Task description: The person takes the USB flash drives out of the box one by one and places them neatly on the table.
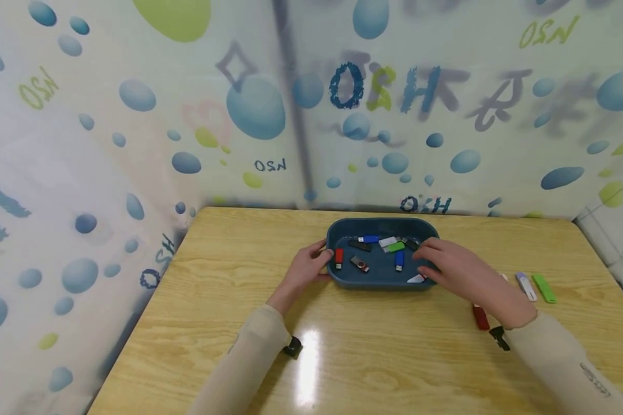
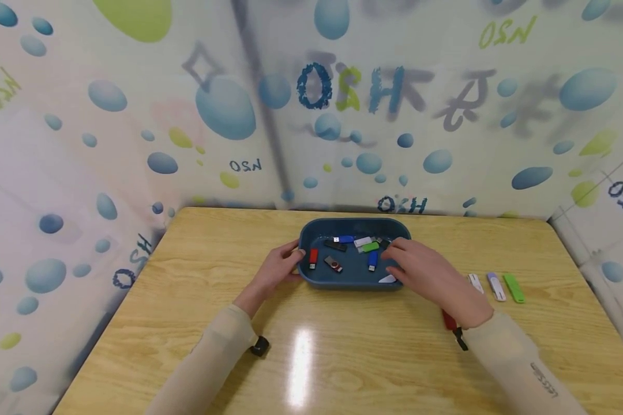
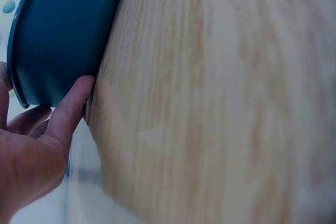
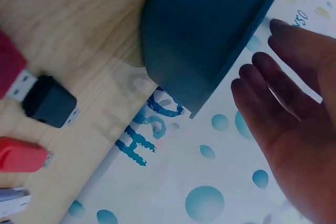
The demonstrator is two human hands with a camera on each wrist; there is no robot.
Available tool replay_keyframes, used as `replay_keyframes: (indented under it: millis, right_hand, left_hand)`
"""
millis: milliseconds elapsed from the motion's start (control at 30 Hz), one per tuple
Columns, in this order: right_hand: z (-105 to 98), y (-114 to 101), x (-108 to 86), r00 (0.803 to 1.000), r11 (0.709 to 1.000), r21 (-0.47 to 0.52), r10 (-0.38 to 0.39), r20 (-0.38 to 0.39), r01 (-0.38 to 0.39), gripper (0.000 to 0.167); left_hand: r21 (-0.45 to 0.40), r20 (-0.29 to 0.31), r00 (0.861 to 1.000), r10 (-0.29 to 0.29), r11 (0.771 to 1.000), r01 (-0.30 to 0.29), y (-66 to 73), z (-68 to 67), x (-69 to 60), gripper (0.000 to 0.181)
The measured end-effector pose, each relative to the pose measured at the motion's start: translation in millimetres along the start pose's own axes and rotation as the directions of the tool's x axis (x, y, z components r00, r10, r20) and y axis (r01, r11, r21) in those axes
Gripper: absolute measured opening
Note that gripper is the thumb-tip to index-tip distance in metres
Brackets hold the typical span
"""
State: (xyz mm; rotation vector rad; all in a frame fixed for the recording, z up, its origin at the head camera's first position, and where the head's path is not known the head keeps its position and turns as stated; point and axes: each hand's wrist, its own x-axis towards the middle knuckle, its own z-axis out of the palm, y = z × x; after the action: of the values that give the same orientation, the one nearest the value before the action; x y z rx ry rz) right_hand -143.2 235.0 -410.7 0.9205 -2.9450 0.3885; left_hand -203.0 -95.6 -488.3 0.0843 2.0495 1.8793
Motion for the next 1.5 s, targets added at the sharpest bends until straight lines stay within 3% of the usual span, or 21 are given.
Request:
replay_keyframes:
  millis: [233,500,733,933,1067,1200,1433,1500]
  right_hand:
    - [6.0,8.4,22.0,0.981,0.999,0.028,-0.032,0.191,0.027,0.018]
    - [4.8,8.2,45.4,0.917,0.999,0.029,-0.023,0.399,0.013,0.014]
    - [3.8,6.8,54.5,0.876,0.998,-0.067,0.019,0.482,0.016,0.017]
    - [8.1,7.5,57.2,0.855,0.993,-0.12,0.077,0.512,-0.017,0.015]
    - [10.8,6.3,56.1,0.862,0.991,-0.129,0.084,0.501,-0.021,0.012]
    - [12.6,5.5,55.5,0.875,0.99,-0.143,0.082,0.477,-0.014,0.011]
    - [19.3,11.5,54.0,0.943,0.982,-0.184,0.035,0.332,0.029,0.006]
    - [22.2,13.7,53.5,0.954,0.981,-0.194,0.03,0.297,0.029,0.007]
  left_hand:
    - [0.017,-0.012,1.0,-0.003,1.0,0.004,1.1,0.2,-0.8,0.057]
    - [0.019,-0.018,1.0,-0.002,1.0,0.002,1.4,-0.5,-0.4,0.055]
    - [0.003,-0.012,1.0,-0.009,1.0,0.009,0.9,-0.6,-0.9,0.056]
    - [0.001,0.008,1.0,-0.019,1.0,0.019,8.1,-0.4,-4.0,0.055]
    - [0.007,0.016,1.0,-0.014,1.0,0.014,19.4,1.0,-12.2,0.055]
    - [0.004,0.012,1.0,-0.011,1.0,0.011,16.3,0.9,-11.4,0.056]
    - [-0.003,0.005,1.0,-0.006,1.0,0.006,2.6,-0.5,-3.1,0.057]
    - [-0.002,0.0,1.0,-0.004,1.0,0.004,1.3,-0.4,-2.6,0.057]
